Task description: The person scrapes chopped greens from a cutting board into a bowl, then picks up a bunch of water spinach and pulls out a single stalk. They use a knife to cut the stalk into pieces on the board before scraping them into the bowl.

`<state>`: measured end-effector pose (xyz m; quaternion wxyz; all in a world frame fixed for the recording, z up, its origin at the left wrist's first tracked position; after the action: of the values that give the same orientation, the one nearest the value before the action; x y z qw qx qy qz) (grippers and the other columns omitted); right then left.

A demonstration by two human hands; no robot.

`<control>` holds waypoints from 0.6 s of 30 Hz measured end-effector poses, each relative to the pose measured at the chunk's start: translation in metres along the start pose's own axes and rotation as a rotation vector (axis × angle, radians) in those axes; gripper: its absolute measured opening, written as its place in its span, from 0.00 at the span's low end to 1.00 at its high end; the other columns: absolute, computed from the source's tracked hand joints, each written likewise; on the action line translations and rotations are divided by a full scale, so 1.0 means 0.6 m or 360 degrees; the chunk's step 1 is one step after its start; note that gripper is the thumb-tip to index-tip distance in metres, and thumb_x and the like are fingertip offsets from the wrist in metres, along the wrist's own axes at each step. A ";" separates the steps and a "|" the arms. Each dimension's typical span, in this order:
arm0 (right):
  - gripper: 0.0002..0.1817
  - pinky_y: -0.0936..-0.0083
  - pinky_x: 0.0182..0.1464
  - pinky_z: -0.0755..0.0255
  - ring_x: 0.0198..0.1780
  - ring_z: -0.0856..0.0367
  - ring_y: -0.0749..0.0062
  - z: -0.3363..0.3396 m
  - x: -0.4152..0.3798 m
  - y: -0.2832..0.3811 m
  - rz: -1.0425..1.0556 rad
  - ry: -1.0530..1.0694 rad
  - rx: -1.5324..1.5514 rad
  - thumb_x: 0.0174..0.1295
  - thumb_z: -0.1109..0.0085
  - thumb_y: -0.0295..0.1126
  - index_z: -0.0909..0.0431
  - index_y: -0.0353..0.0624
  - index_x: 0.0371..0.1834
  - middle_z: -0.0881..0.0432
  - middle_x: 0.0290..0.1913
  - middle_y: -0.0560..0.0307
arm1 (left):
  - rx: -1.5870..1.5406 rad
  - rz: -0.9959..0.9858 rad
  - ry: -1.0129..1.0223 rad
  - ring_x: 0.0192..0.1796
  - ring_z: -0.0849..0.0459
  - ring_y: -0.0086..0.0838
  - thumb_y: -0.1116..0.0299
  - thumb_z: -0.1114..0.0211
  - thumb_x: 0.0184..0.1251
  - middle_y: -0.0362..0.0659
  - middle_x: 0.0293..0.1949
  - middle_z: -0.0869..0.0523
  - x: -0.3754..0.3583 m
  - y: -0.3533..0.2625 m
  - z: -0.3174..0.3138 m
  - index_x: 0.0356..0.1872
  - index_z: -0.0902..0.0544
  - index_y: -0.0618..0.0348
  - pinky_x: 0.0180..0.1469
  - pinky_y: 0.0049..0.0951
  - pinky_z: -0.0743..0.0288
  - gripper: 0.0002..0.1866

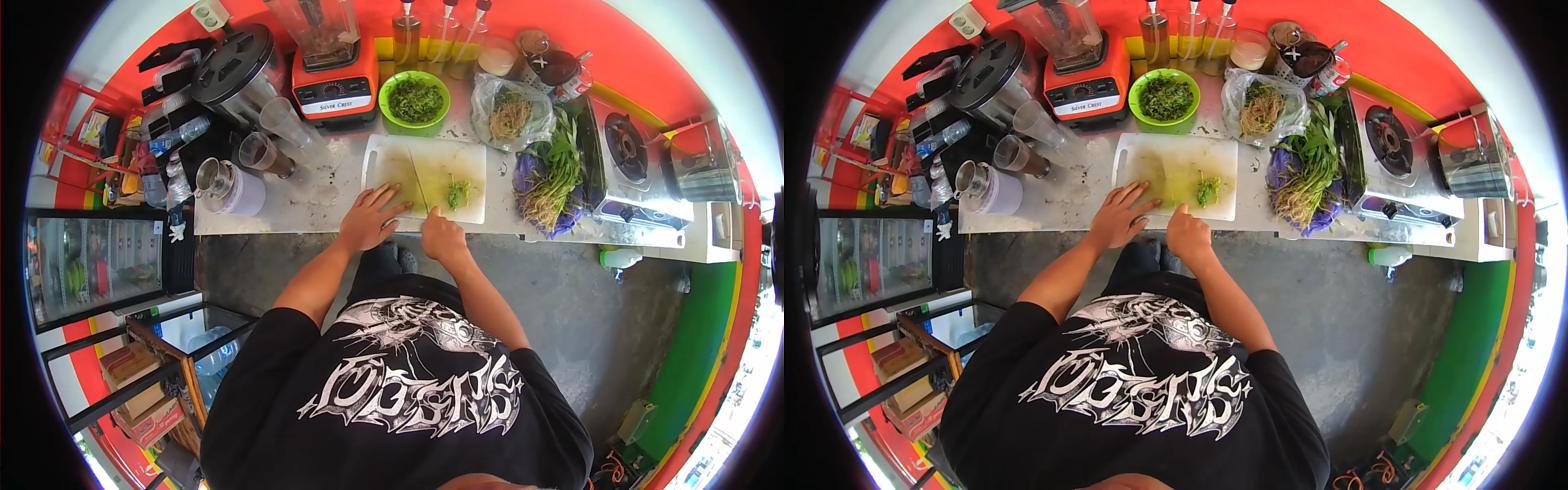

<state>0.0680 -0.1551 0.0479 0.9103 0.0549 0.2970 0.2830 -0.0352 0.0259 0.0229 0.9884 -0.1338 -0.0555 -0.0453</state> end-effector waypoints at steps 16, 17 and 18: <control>0.18 0.50 0.54 0.19 0.51 0.11 0.40 0.020 -0.006 0.007 0.0055 0.0021 -0.0114 0.66 0.46 0.32 0.30 0.31 0.53 0.12 0.45 0.32 | -0.0013 0.0023 0.0035 0.81 0.40 0.38 0.56 0.38 0.72 0.42 0.81 0.38 0.004 -0.002 0.004 0.74 0.26 0.30 0.79 0.47 0.47 0.28; 0.18 0.51 0.54 0.19 0.51 0.11 0.41 0.028 -0.008 0.009 0.0046 0.0032 -0.0090 0.66 0.45 0.32 0.31 0.31 0.54 0.12 0.45 0.32 | -0.0014 0.0023 0.0042 0.81 0.40 0.38 0.56 0.38 0.72 0.42 0.81 0.38 0.004 -0.003 0.005 0.74 0.26 0.30 0.79 0.47 0.47 0.28; 0.19 0.51 0.54 0.18 0.51 0.11 0.41 0.035 -0.008 0.012 0.0039 0.0041 -0.0065 0.65 0.45 0.31 0.32 0.31 0.55 0.12 0.45 0.32 | -0.0009 0.0012 0.0044 0.81 0.40 0.38 0.56 0.38 0.72 0.42 0.81 0.38 0.005 -0.002 0.006 0.74 0.26 0.30 0.79 0.47 0.47 0.28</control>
<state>0.0735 -0.1505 0.0696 0.9038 0.0362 0.3022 0.3008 -0.0328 0.0254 0.0272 0.9889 -0.1361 -0.0412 -0.0435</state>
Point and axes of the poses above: each hand's wrist, its own x-axis towards the middle knuckle, its own z-axis out of the back of the hand, y = z × x, the point moved 1 cm from there along x, towards the middle knuckle
